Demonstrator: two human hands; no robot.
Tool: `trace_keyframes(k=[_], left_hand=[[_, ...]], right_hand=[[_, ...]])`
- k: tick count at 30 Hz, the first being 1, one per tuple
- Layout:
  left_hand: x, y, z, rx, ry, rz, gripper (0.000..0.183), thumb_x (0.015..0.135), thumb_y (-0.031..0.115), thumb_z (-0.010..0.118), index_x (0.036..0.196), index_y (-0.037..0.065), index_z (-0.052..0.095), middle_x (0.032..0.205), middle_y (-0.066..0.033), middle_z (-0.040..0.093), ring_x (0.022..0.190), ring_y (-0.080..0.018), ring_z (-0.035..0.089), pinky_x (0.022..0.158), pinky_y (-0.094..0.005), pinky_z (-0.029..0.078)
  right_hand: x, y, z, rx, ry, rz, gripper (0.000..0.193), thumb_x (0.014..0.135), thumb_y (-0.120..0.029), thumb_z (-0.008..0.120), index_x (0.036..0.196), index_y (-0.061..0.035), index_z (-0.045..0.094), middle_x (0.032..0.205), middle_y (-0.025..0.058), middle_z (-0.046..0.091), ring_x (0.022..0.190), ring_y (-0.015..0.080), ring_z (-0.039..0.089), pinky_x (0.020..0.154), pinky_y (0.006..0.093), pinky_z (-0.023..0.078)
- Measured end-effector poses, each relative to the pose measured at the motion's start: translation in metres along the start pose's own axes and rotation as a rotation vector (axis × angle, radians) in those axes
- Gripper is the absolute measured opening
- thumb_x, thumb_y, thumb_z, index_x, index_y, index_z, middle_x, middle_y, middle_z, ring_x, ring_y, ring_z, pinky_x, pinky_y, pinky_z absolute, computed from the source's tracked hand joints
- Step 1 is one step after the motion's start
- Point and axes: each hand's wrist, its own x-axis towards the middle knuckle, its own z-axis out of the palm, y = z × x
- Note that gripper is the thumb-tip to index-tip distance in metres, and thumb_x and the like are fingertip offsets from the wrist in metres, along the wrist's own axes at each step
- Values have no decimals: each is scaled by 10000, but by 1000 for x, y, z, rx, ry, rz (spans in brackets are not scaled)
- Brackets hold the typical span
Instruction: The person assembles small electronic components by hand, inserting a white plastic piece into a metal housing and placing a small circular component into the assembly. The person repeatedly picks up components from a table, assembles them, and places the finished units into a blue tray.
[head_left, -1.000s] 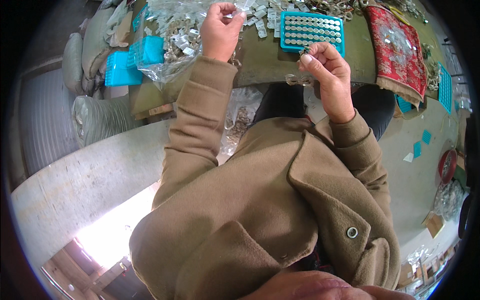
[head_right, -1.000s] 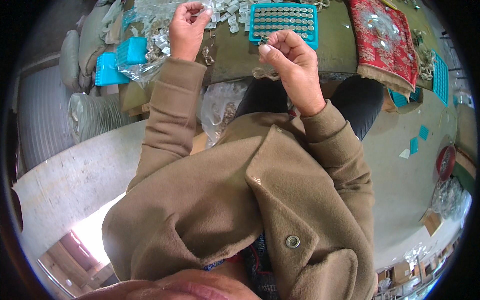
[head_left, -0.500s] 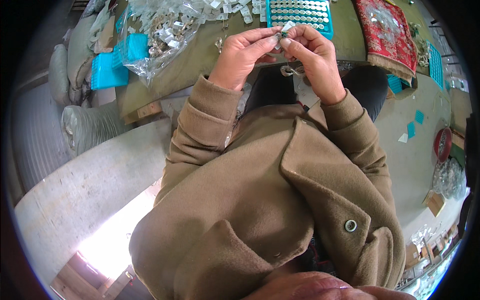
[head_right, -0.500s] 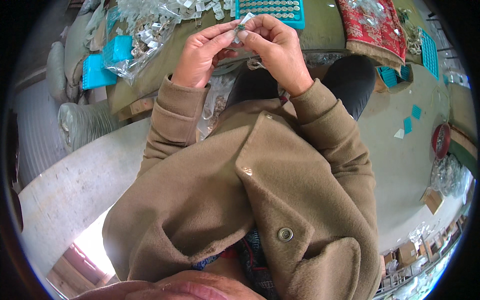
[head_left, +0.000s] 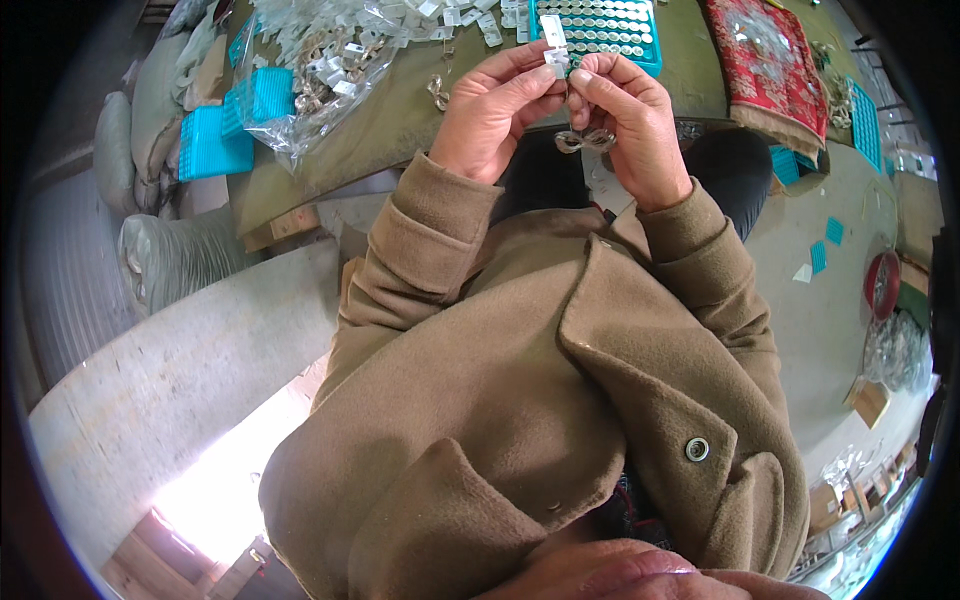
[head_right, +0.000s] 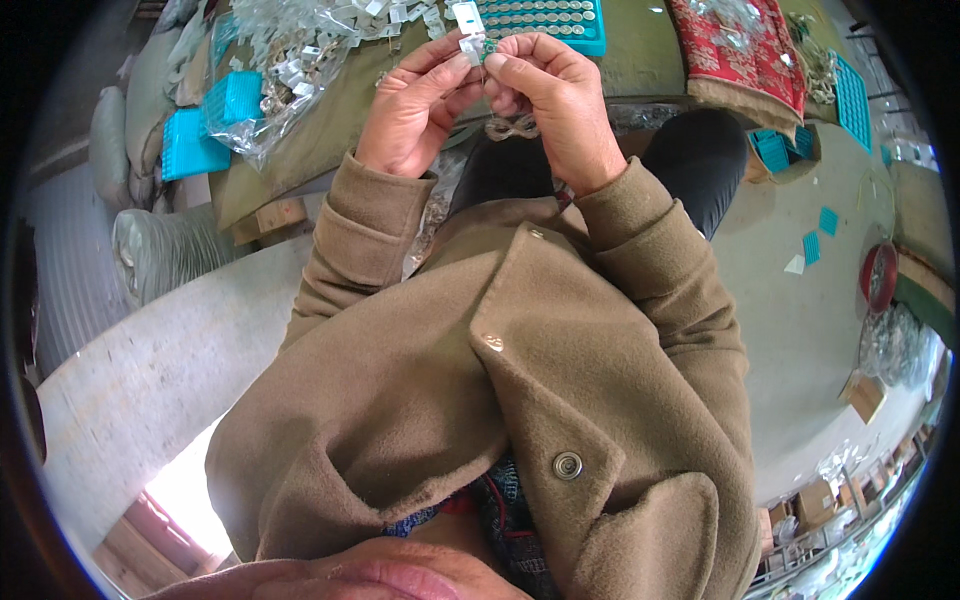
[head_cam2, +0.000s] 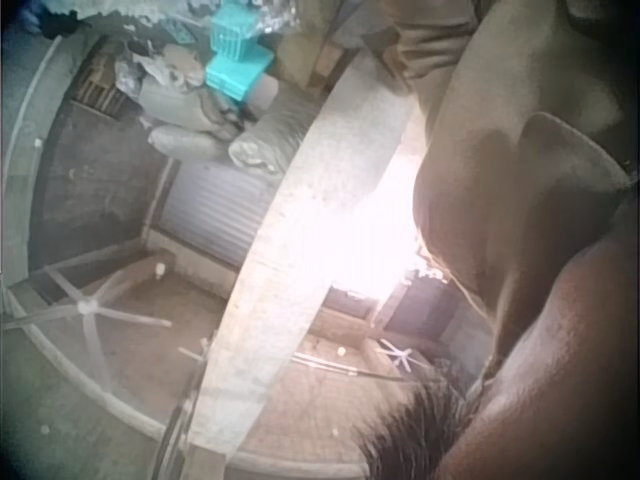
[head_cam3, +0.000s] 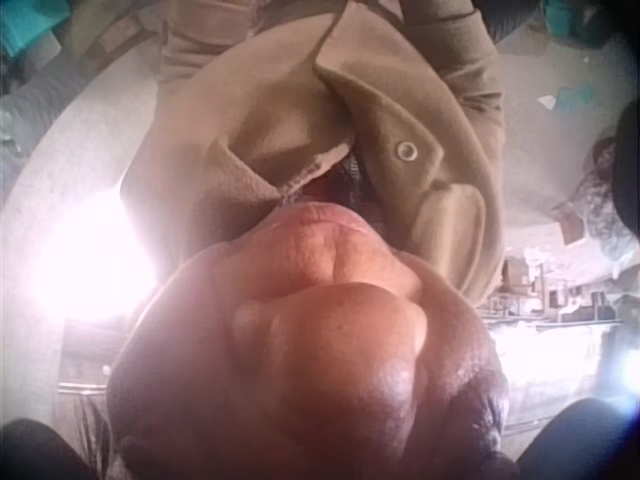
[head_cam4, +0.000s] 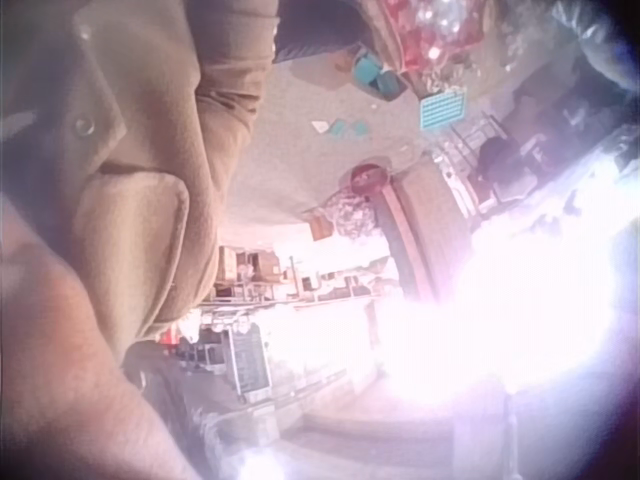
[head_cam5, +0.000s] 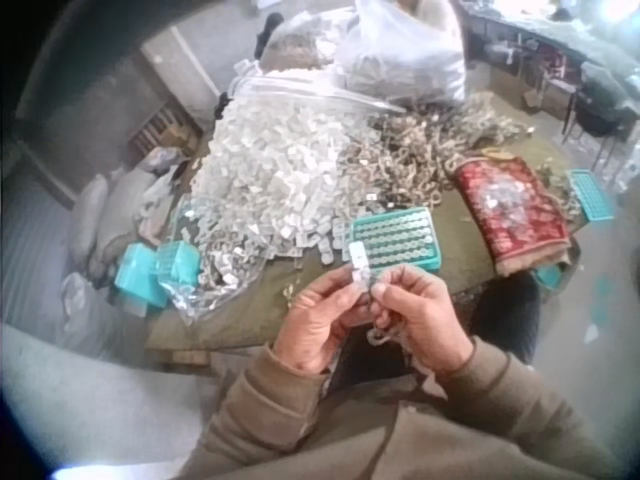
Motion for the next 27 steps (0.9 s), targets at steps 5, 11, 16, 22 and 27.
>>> trace_keyframes(k=[5,11,16,22,27], left_hand=[[-2,0,4,79,18,65,277,903,39,619,1178,8,614,1039,-75,664,898,-129,643,812,-261,552],[-2,-4,9,152,46,165,281,910,15,602,1189,-6,618,1034,-77,672,885,-130,642,801,-262,552],[-6,-13,18,439,105,336,274,929,13,577,1198,-26,616,954,-78,685,803,-98,633,738,-234,548],[-7,-18,27,354,95,335,267,924,41,600,1174,-52,617,930,-78,685,773,-95,638,704,-229,548],[-8,-7,22,294,193,167,243,893,74,644,1098,-56,638,915,-86,690,774,-108,658,686,-234,554]], right_hand=[[1,-1,-3,95,-57,56,72,911,-101,597,931,-35,618,770,22,622,655,64,546,615,197,449],[0,-3,-2,-38,-27,38,77,894,-84,627,938,-21,623,805,33,644,696,77,596,641,210,486],[2,-5,-2,-119,-2,-24,54,876,-45,635,916,-9,633,807,44,660,701,92,625,647,213,507],[3,-5,-4,-207,29,-80,46,860,-29,641,895,0,635,774,40,656,698,87,619,631,200,496],[-3,-10,0,-342,-32,-49,112,882,-46,623,989,-15,628,800,-2,622,733,50,558,679,192,453]])
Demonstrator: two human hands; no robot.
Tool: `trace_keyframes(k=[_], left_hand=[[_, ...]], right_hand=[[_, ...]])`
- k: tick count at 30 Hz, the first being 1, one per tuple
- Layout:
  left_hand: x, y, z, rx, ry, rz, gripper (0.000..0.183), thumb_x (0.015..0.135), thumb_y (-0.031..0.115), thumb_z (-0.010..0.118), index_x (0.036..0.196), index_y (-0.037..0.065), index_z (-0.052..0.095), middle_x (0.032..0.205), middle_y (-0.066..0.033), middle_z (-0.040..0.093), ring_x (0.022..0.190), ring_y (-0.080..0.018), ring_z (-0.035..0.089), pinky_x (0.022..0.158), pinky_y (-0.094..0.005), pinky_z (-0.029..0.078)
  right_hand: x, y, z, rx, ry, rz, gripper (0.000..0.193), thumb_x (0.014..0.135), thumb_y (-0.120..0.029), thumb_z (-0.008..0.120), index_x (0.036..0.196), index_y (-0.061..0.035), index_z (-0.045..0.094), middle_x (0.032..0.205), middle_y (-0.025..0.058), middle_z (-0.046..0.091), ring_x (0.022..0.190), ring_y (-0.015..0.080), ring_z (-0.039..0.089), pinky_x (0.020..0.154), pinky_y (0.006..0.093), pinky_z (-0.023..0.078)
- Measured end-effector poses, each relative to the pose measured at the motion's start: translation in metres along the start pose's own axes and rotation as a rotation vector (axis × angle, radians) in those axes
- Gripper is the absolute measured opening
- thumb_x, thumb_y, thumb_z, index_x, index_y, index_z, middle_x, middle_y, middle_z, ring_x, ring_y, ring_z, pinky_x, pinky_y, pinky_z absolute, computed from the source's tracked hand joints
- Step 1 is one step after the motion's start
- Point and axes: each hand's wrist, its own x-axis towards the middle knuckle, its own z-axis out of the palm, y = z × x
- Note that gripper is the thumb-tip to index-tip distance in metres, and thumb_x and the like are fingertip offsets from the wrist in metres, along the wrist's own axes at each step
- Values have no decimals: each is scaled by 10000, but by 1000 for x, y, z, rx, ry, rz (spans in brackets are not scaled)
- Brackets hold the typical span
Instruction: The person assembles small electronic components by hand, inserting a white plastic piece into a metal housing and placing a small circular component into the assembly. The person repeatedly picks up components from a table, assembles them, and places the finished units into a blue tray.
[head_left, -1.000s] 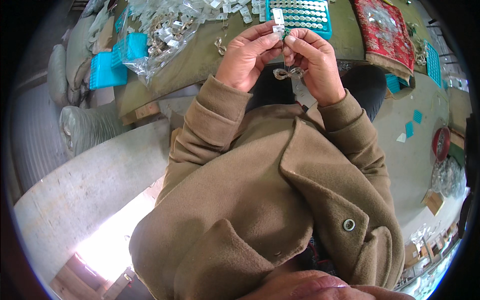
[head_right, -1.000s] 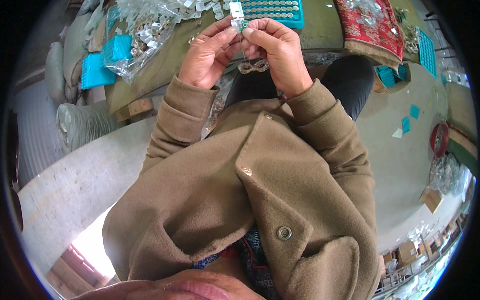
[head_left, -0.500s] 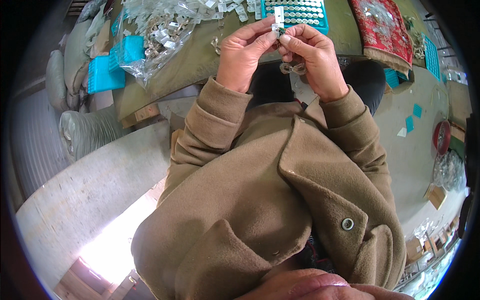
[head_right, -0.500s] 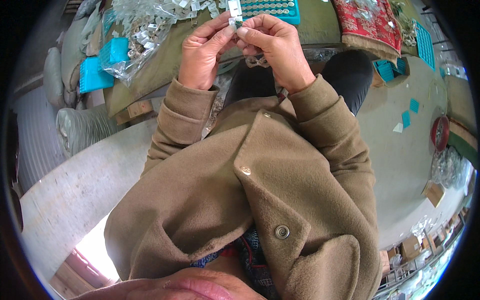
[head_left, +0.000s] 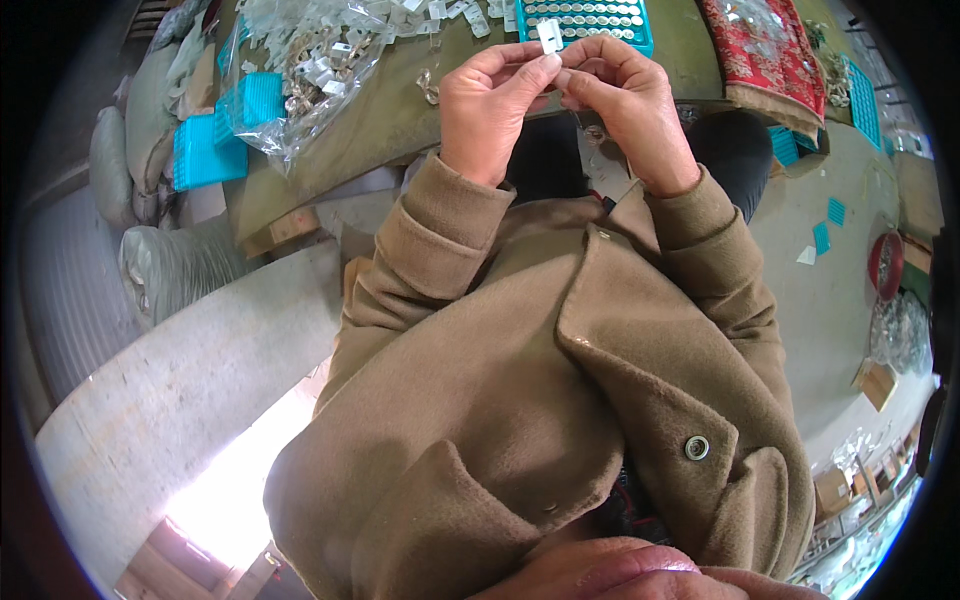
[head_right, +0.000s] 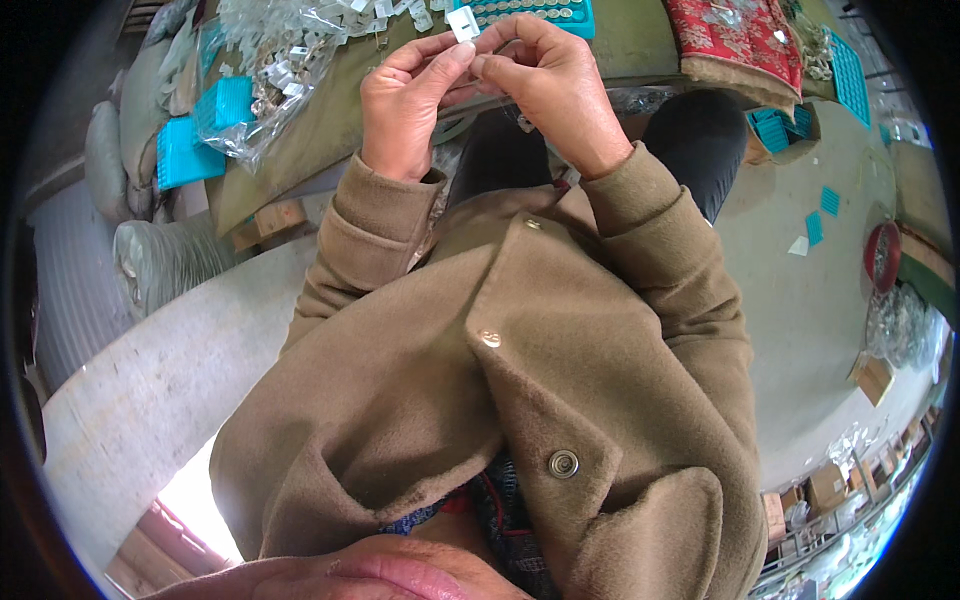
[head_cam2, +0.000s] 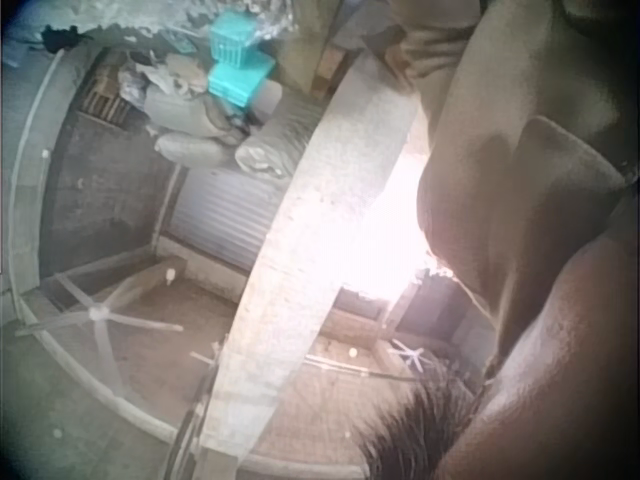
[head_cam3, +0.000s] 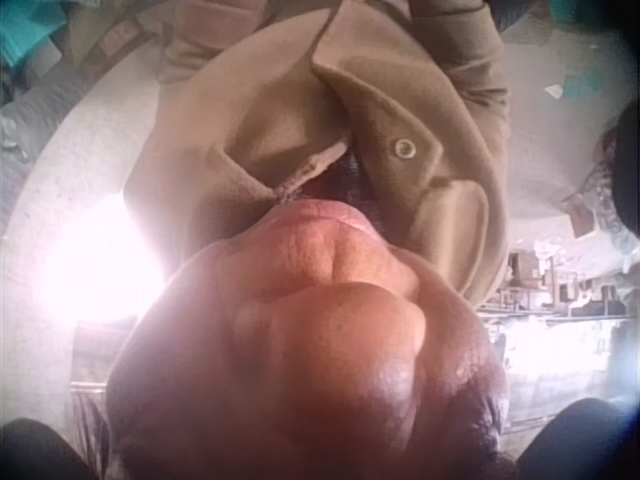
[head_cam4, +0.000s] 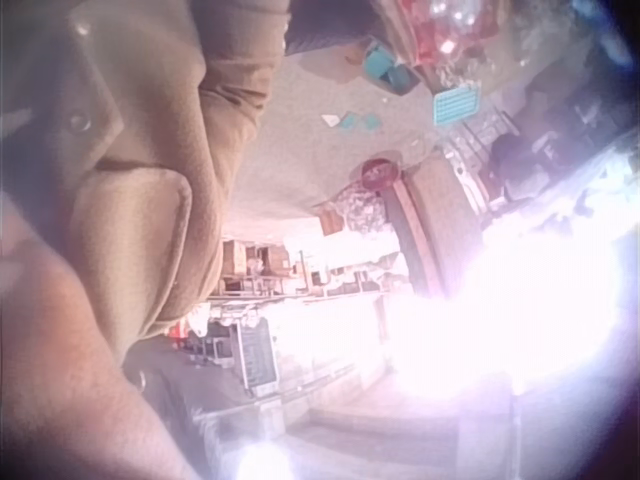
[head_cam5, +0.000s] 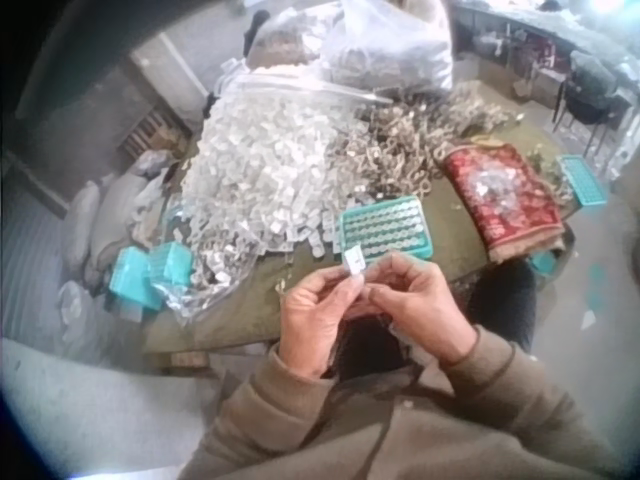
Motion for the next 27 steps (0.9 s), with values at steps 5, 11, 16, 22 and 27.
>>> trace_keyframes(k=[5,11,16,22,27], left_hand=[[-2,3,-3,-35,78,-101,217,910,149,616,1053,-9,654,909,-72,706,712,-76,651,544,-174,460],[0,7,-11,-263,16,-202,191,931,175,573,1040,44,658,932,-83,709,589,-19,517,477,-151,370],[5,11,-22,-427,-11,-296,131,934,156,568,987,57,635,1000,-133,693,606,5,492,467,-132,360],[8,9,-27,-526,-11,-342,122,937,139,568,969,33,618,1036,-175,672,618,24,498,458,-123,378],[9,9,-33,-705,-17,-487,187,955,127,550,1086,-7,562,1129,-165,645,645,36,572,443,-111,414]], right_hand=[[-3,-3,0,-18,7,-52,172,871,-58,627,1041,-52,610,776,-24,595,720,38,525,667,181,414],[0,4,-3,164,-8,-43,140,882,-40,608,1019,-64,591,737,-42,576,681,45,524,637,180,418],[0,5,1,-145,-20,-242,116,881,30,556,972,-41,569,743,-31,571,650,50,548,586,183,449],[-3,6,1,-461,-133,-543,119,867,61,505,924,-37,540,774,4,564,661,46,539,583,186,427],[2,17,0,-398,-70,-476,114,865,16,582,946,-62,565,726,9,548,594,79,484,538,226,418]])
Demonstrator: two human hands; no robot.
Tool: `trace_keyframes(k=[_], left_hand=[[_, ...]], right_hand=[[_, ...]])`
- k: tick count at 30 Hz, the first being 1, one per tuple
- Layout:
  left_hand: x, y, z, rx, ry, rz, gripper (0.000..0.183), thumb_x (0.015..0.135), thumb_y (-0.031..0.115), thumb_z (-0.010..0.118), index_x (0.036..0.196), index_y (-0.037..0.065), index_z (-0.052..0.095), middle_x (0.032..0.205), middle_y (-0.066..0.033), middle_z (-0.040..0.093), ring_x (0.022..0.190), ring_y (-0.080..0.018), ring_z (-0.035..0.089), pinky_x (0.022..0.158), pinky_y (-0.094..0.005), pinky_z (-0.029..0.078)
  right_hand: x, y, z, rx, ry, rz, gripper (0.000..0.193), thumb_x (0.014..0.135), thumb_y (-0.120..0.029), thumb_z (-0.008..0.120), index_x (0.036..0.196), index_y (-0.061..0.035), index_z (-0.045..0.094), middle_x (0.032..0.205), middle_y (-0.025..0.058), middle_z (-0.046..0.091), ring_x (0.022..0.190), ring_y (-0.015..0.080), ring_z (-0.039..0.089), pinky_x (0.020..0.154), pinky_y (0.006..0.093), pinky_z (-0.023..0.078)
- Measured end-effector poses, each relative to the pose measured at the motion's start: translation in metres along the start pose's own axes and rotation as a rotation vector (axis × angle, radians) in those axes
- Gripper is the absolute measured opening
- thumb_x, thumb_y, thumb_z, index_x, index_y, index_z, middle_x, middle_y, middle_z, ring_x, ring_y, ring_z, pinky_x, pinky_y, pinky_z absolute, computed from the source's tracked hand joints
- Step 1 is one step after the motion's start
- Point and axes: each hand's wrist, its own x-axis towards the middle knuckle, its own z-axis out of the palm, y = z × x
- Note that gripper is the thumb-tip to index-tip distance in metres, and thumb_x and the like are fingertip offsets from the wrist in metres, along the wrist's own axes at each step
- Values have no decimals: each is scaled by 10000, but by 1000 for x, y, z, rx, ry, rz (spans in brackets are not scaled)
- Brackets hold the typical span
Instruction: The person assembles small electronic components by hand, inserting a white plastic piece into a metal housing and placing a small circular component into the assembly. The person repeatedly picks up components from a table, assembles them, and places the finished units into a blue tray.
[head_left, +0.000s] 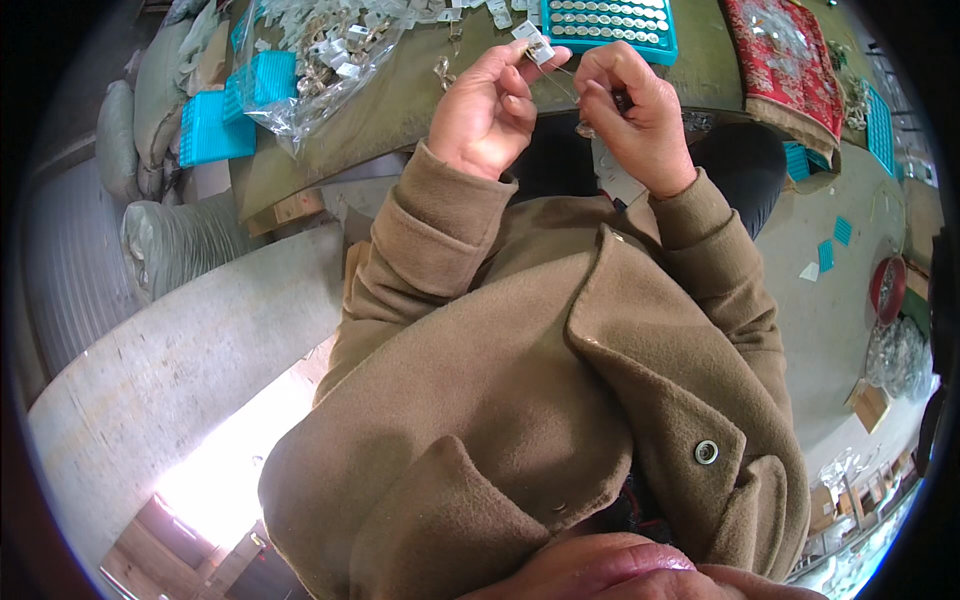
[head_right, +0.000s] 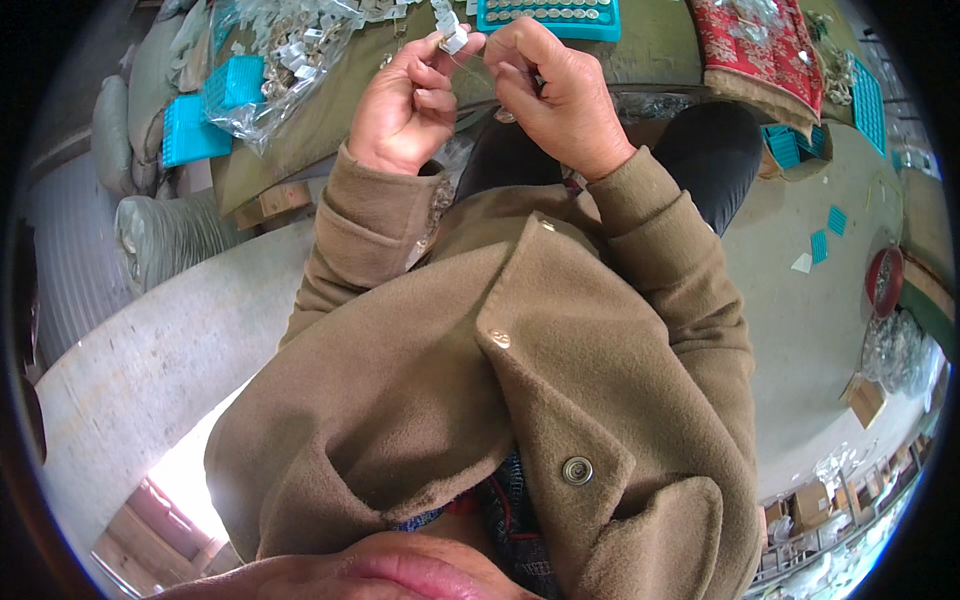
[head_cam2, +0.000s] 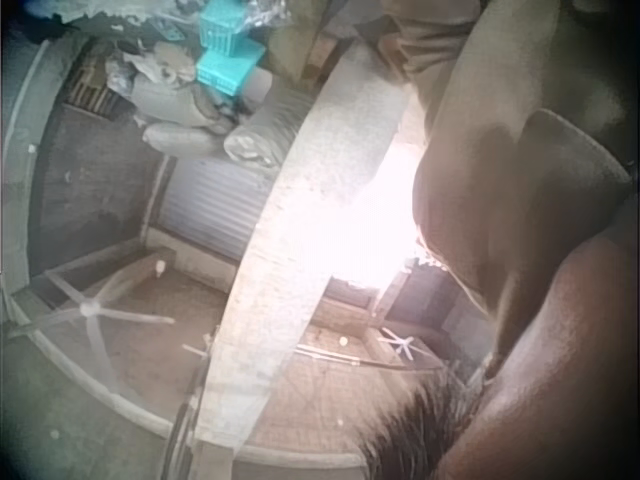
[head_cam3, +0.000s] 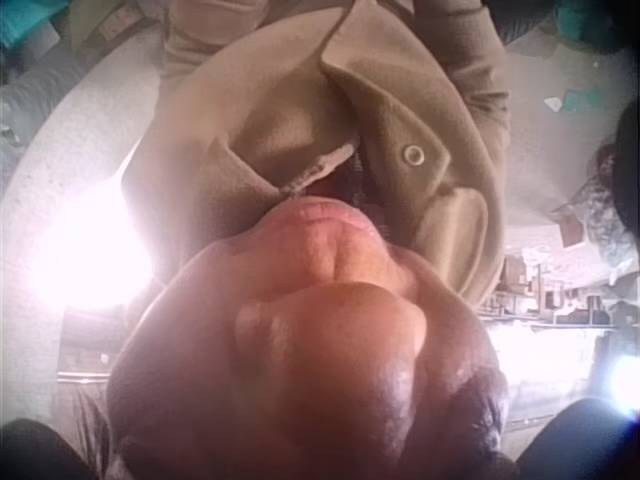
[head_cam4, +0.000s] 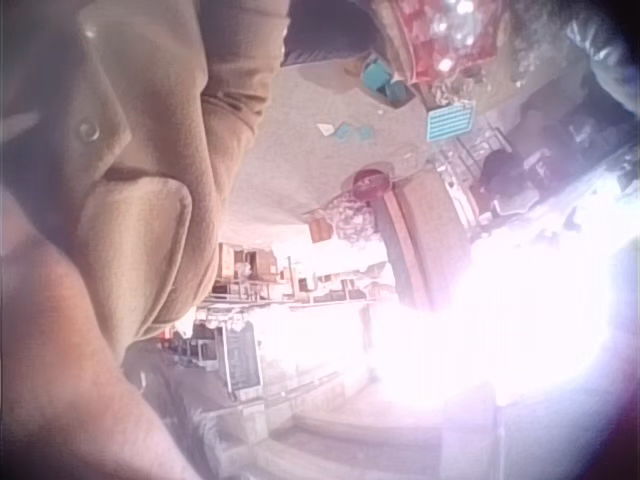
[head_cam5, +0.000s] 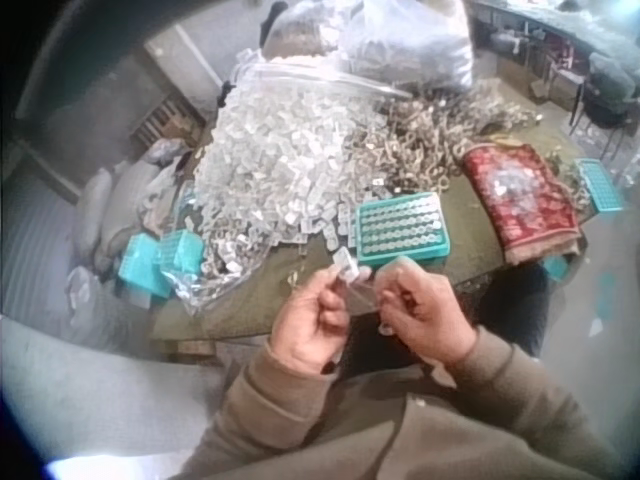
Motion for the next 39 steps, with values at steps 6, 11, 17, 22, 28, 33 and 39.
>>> trace_keyframes(k=[6,11,17,22,28,33,39], left_hand=[[9,-4,-8,-43,0,-158,292,966,161,544,1196,-17,555,1146,-138,647,885,-89,686,594,-157,572],[14,-5,-12,162,38,-78,308,963,203,563,1182,-14,573,1126,-114,657,944,-109,675,687,-195,588],[14,-3,-18,381,-19,36,239,944,125,569,1145,-2,595,1087,-126,667,974,-155,666,755,-220,582],[14,-6,-23,357,35,62,165,949,78,533,1081,1,595,1085,-150,664,1003,-182,663,789,-256,582],[27,-16,-21,249,121,21,120,970,61,478,1027,-26,537,1134,-205,628,1040,-227,649,800,-275,589],[39,-15,-18,263,122,45,118,973,59,472,1016,-37,523,1093,-183,623,1050,-241,643,798,-275,590],[50,-10,-14,235,96,58,117,968,56,481,1017,-40,527,1078,-162,621,1041,-239,645,788,-269,591]], right_hand=[[-10,3,-13,-215,-31,65,143,870,-18,648,993,-18,576,846,60,624,759,134,612,688,257,505],[-10,6,-36,-509,122,-141,138,835,-6,678,957,-5,613,845,77,625,792,141,614,727,247,493],[11,16,-58,-193,273,227,159,906,-105,638,1022,1,666,872,50,688,802,92,640,728,222,517],[37,6,-68,86,-66,384,284,994,-205,518,1089,29,646,990,88,679,892,139,657,815,258,534],[73,19,-55,9,-414,502,319,1002,-246,501,1100,14,656,985,82,691,878,129,658,801,252,535],[89,32,-57,-14,-347,603,291,932,-239,583,1014,17,696,876,97,704,772,157,680,699,268,563],[95,36,-62,-30,-285,638,288,968,-225,549,1066,13,679,894,88,700,777,124,670,705,237,552]])
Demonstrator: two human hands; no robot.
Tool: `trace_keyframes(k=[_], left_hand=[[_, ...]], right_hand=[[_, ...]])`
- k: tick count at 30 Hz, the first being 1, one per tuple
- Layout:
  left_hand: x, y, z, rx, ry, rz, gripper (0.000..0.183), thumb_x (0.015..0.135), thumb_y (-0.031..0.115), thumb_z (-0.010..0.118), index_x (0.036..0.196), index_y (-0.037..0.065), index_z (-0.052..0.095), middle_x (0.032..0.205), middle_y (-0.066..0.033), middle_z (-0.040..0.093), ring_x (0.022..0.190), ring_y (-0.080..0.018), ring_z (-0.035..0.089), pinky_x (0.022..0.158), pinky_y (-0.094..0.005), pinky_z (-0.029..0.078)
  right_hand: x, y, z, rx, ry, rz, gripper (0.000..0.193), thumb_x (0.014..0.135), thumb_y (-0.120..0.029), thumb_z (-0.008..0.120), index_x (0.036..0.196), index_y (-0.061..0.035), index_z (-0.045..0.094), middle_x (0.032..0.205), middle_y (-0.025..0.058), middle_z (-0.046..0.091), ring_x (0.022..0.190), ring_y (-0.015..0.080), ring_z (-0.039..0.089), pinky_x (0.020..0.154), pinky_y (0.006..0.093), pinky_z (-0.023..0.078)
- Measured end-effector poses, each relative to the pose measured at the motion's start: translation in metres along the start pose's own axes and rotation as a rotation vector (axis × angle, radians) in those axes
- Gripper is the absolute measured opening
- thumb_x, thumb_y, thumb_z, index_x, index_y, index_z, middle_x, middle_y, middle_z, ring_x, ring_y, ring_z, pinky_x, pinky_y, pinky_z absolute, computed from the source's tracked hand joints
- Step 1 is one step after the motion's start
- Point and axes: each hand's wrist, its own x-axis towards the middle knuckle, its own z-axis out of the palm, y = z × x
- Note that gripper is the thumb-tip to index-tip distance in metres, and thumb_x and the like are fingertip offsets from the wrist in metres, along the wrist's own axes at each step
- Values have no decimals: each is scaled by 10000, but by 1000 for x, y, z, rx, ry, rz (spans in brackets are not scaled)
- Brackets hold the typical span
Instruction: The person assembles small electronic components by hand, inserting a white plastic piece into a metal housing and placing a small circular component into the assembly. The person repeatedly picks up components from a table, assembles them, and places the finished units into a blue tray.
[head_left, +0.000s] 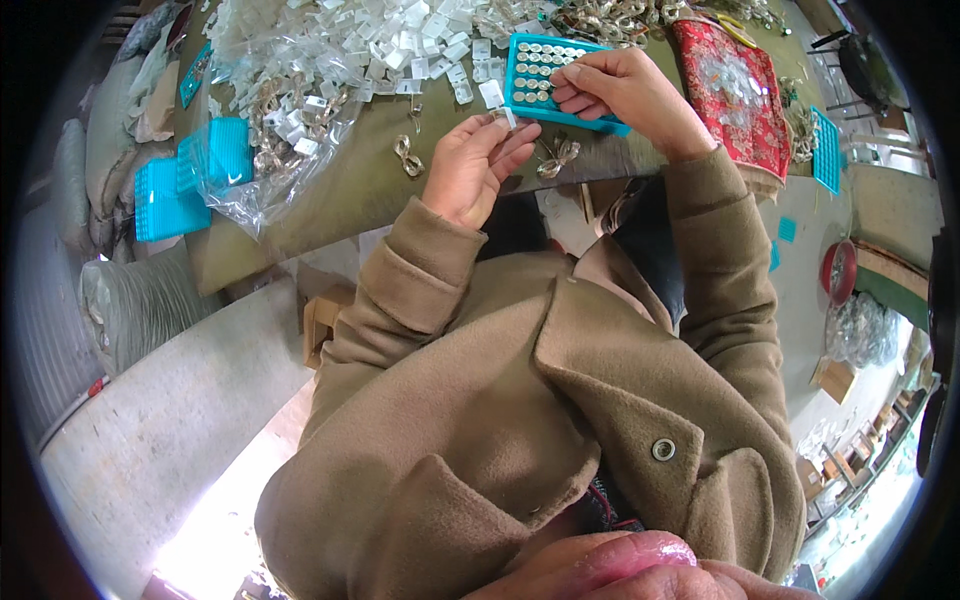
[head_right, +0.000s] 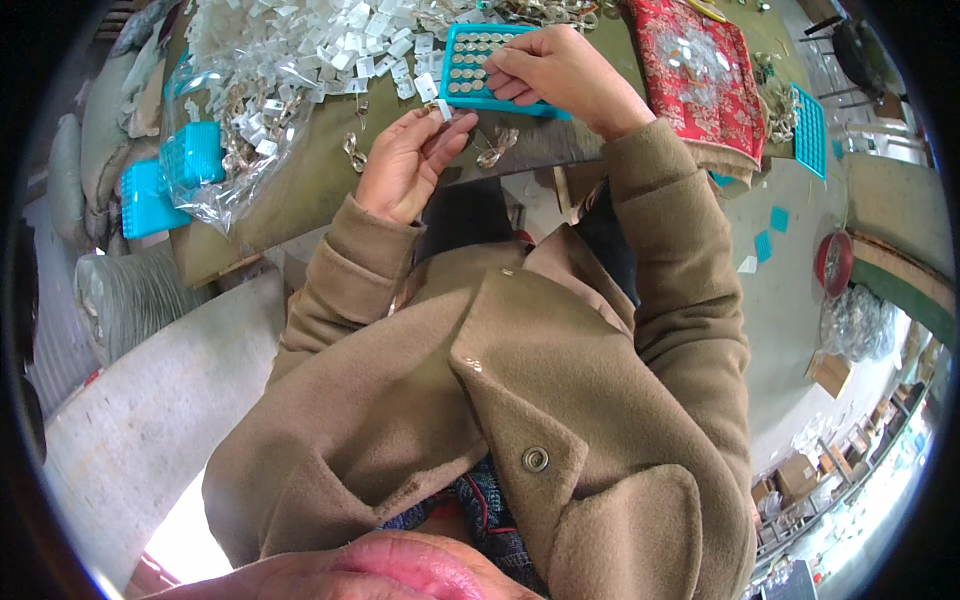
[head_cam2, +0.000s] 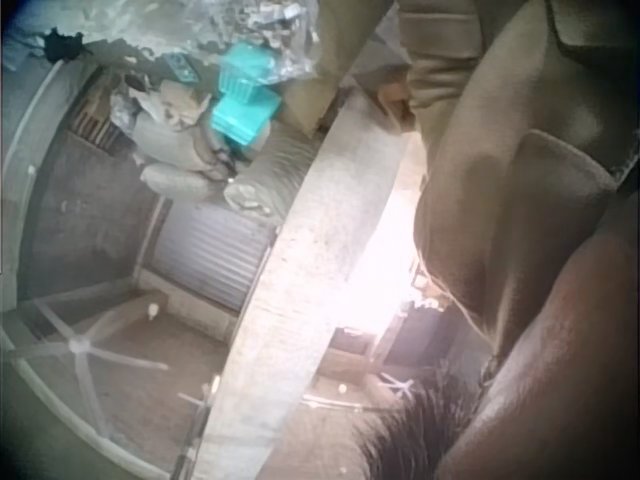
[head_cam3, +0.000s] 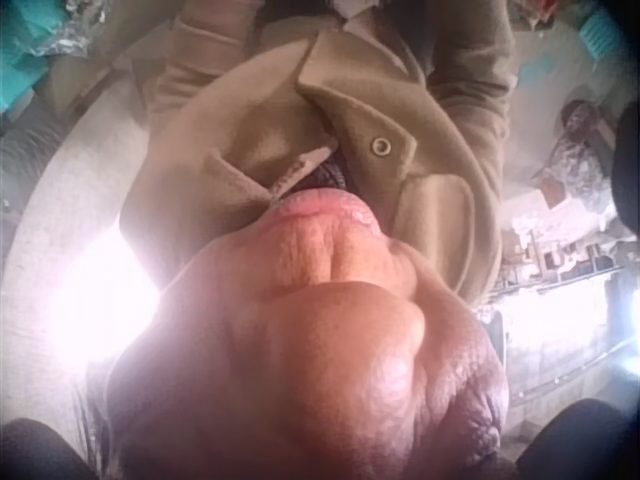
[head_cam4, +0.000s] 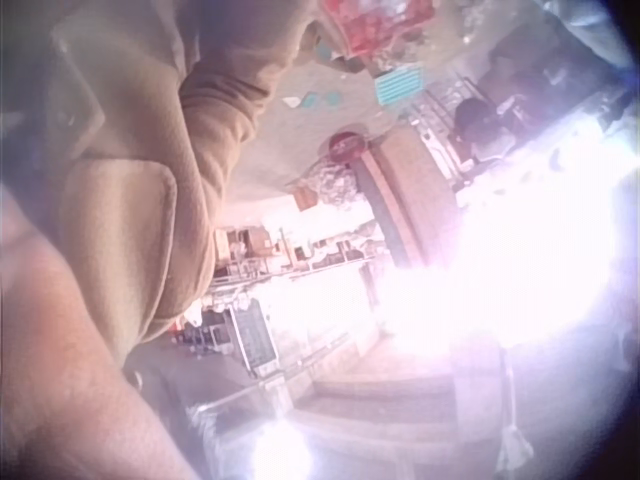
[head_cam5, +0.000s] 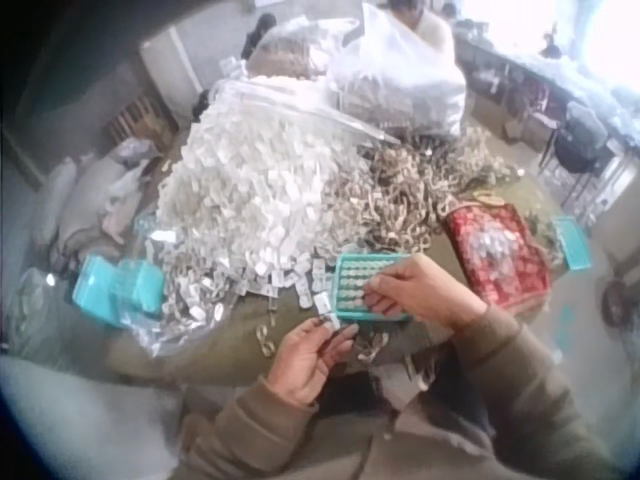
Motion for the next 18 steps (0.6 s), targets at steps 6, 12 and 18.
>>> trace_keyframes(k=[6,12,18], left_hand=[[4,3,2,9,-21,-33,148,961,74,495,1051,-33,542,1036,-117,632,972,-202,662,748,-258,573],[-9,8,-6,65,-48,-72,137,975,111,503,1025,-7,551,1091,-162,645,980,-179,666,752,-240,589],[-16,11,-10,56,-55,-73,153,972,136,523,1034,4,567,1115,-168,652,974,-167,670,725,-229,590]], right_hand=[[-5,-9,2,54,53,2,293,979,-209,535,1107,23,659,937,79,697,826,115,667,747,229,541],[12,-15,33,114,-81,-64,310,983,-218,531,1133,31,637,961,77,691,884,131,662,802,256,536],[22,-12,28,161,15,37,309,976,-194,544,1173,32,618,1064,104,669,948,146,657,839,252,538]])
